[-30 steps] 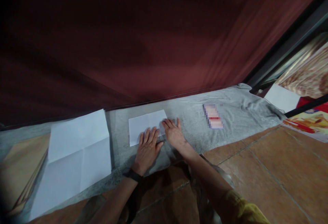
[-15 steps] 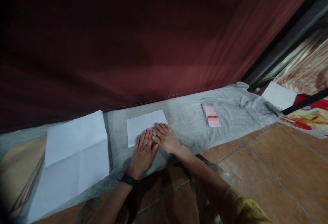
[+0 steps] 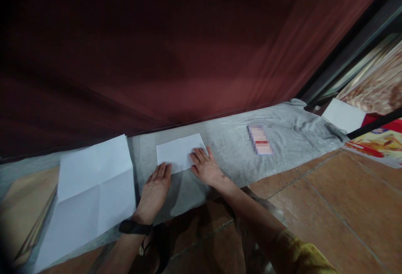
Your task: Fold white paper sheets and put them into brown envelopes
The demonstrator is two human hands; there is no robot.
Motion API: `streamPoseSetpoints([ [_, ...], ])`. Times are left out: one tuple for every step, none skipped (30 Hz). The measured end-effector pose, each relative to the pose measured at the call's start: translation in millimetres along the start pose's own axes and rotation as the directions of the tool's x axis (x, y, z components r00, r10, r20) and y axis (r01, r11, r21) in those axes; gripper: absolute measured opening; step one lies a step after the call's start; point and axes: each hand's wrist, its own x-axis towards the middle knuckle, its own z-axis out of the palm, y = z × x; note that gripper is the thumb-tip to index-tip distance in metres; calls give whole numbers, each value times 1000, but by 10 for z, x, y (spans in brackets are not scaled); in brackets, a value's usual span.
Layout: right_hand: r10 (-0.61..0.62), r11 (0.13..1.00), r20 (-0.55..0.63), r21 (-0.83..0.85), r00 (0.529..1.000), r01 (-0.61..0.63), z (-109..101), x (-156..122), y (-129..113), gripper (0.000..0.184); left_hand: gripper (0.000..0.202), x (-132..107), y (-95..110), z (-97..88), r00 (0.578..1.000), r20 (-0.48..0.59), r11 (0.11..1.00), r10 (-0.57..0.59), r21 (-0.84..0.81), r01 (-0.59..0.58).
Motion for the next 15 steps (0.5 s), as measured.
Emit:
streamPoseSetpoints([
  [-24, 1000, 0, 11, 1000, 24, -4, 10, -29, 52, 49, 4, -5, -16, 1000, 9, 1000, 12, 7, -12],
  [-47, 998, -1, 28, 999, 47, -6, 20, -60, 52, 49, 10, -3, -33, 1000, 12, 1000, 18, 12, -19],
  [-65, 997, -3, 47, 998, 65, -7, 29, -91, 51, 49, 16, 5, -53, 1000, 11, 1000, 20, 14, -20],
  [-73, 995, -7, 64, 997, 73, -8, 39, -123, 51, 48, 24, 17, -75, 1000, 7, 1000, 16, 14, -16],
  [-73, 994, -12, 78, 997, 73, -9, 49, -152, 50, 47, 32, 30, -101, 1000, 3, 1000, 9, 12, -9],
  [-68, 994, -16, 87, 998, 69, -11, 60, -180, 49, 46, 39, 43, -129, 1000, -1, 1000, -2, 11, 2],
  [-63, 994, -17, 91, 998, 64, -14, 73, -204, 49, 44, 47, 53, -159, 1000, -5, 1000, -12, 9, 12],
  [-55, 994, -16, 90, 998, 57, -19, 88, -225, 49, 42, 54, 60, -189, 1000, -9, 1000, -19, 6, 19],
  [-45, 995, -16, 86, 999, 46, -25, 104, -241, 49, 39, 60, 64, -218, 1000, -15, 1000, -22, 3, 22],
  [-35, 996, -14, 82, 999, 36, -32, 122, -255, 49, 37, 65, 66, -243, 999, -26, 1000, -21, -2, 21],
  [-24, 997, -11, 79, 1000, 25, -40, 142, -265, 48, 35, 68, 66, -266, 999, -41, 1000, -14, -11, 14],
  [-15, 997, -9, 76, 1000, 16, -51, 162, -274, 47, 33, 69, 67, -286, 998, -63, 1000, -5, -27, 3],
  [-9, 997, -7, 73, 1000, 9, -64, 182, -280, 47, 32, 66, 69, -305, 996, -91, 999, 4, -50, -9],
  [-4, 998, -5, 70, 1000, 5, -83, 201, -284, 47, 32, 60, 75, -325, 992, -127, 997, 11, -78, -21],
  [1, 998, -6, 66, 1000, 0, -107, 220, -286, 47, 33, 50, 82, -348, 985, -171, 994, 16, -108, -35],
])
